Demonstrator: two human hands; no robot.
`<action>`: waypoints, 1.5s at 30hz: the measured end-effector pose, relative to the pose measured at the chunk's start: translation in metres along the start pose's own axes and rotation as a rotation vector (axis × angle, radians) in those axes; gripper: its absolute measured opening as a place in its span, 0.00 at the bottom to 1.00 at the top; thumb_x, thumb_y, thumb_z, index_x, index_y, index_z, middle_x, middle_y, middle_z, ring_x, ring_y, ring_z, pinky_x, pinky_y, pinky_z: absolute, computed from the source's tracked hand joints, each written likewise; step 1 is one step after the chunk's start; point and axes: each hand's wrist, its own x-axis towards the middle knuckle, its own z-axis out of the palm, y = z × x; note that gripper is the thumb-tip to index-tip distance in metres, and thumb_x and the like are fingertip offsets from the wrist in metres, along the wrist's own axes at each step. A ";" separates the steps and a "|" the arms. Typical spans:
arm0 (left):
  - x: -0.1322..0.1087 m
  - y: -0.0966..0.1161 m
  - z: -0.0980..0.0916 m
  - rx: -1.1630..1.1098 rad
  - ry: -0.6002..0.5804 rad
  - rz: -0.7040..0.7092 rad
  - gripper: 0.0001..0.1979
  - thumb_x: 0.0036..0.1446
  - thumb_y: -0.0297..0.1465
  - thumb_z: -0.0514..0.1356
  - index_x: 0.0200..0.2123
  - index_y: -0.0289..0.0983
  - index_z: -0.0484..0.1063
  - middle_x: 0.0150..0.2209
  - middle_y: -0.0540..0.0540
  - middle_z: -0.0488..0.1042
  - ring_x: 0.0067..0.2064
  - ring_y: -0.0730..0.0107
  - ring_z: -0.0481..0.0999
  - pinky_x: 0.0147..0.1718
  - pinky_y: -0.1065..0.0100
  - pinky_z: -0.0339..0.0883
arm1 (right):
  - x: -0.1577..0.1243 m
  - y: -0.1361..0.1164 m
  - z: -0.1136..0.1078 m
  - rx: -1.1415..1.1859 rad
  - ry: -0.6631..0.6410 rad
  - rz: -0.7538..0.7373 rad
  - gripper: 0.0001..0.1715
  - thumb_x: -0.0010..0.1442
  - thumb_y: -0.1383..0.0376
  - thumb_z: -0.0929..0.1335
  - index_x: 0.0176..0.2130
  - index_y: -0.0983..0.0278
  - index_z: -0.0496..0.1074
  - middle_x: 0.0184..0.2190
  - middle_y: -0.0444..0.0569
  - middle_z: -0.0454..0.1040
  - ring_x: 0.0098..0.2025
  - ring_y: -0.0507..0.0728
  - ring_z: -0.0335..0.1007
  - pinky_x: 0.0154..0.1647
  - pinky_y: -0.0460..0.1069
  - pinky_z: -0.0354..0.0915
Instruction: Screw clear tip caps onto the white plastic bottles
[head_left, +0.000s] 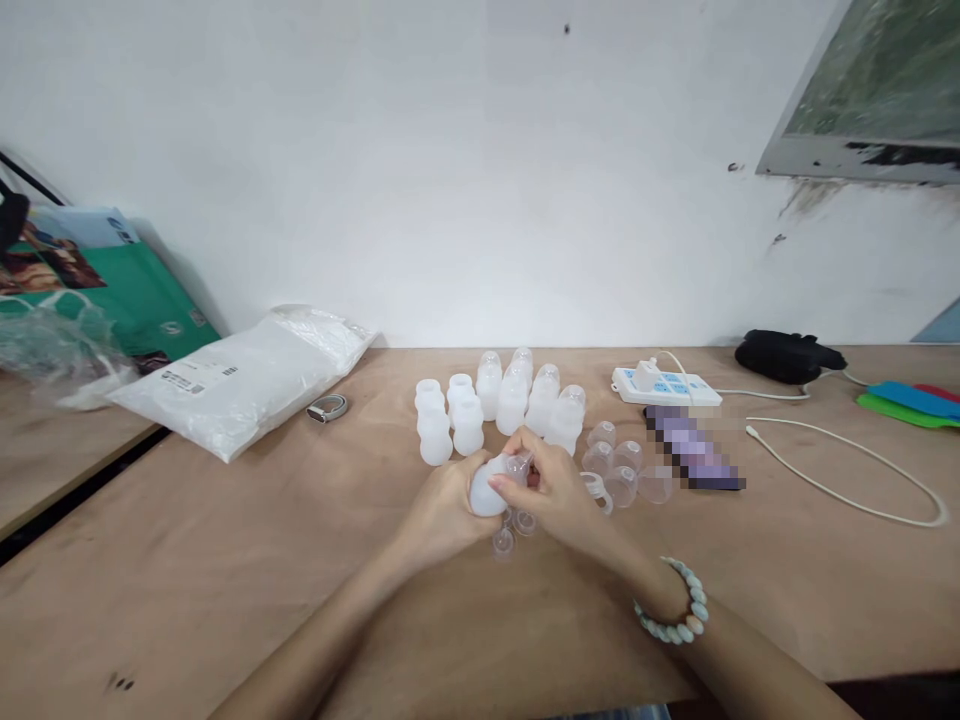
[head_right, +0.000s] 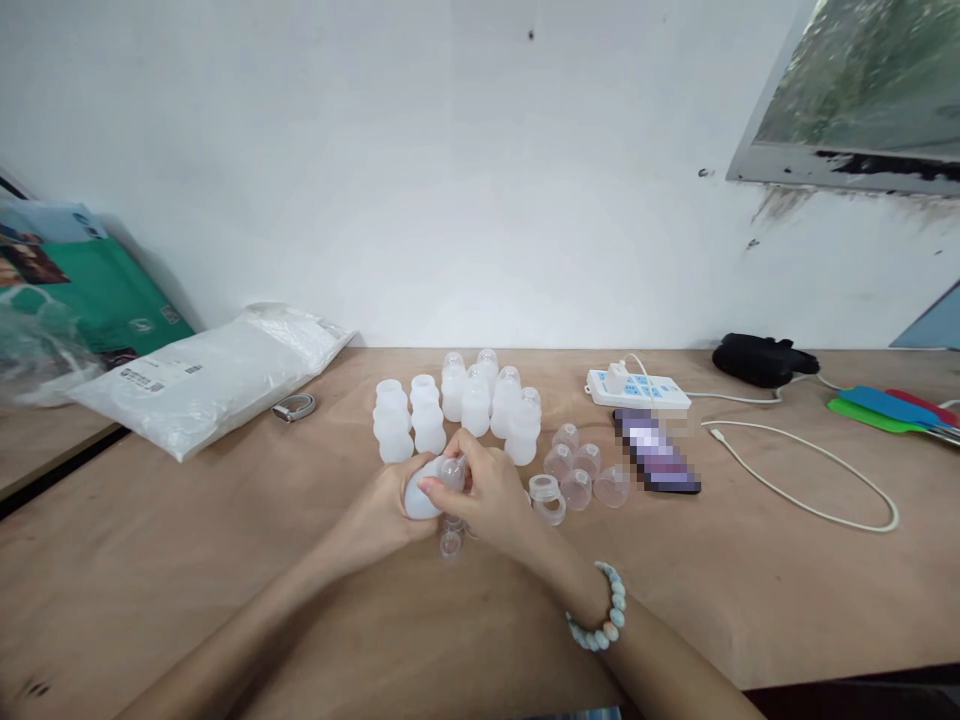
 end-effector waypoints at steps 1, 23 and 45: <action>-0.001 0.001 -0.002 -0.124 -0.078 -0.007 0.12 0.46 0.25 0.62 0.37 0.36 0.70 0.32 0.50 0.76 0.34 0.67 0.75 0.30 0.70 0.65 | 0.001 -0.001 -0.002 0.002 -0.034 -0.046 0.11 0.58 0.59 0.70 0.36 0.63 0.66 0.23 0.39 0.66 0.24 0.52 0.59 0.25 0.46 0.54; 0.000 -0.014 -0.014 -0.676 -0.205 -0.170 0.19 0.41 0.32 0.72 0.35 0.35 0.69 0.25 0.52 0.72 0.23 0.73 0.72 0.23 0.71 0.68 | 0.018 0.031 -0.028 0.129 0.099 0.074 0.25 0.57 0.62 0.70 0.53 0.62 0.66 0.33 0.44 0.67 0.31 0.54 0.63 0.32 0.50 0.61; -0.002 -0.013 -0.019 -0.756 -0.264 0.020 0.22 0.47 0.41 0.70 0.41 0.36 0.70 0.29 0.48 0.73 0.28 0.67 0.74 0.28 0.68 0.68 | 0.012 0.010 -0.042 0.470 0.180 -0.082 0.14 0.58 0.59 0.74 0.44 0.61 0.76 0.44 0.50 0.75 0.39 0.56 0.69 0.39 0.51 0.67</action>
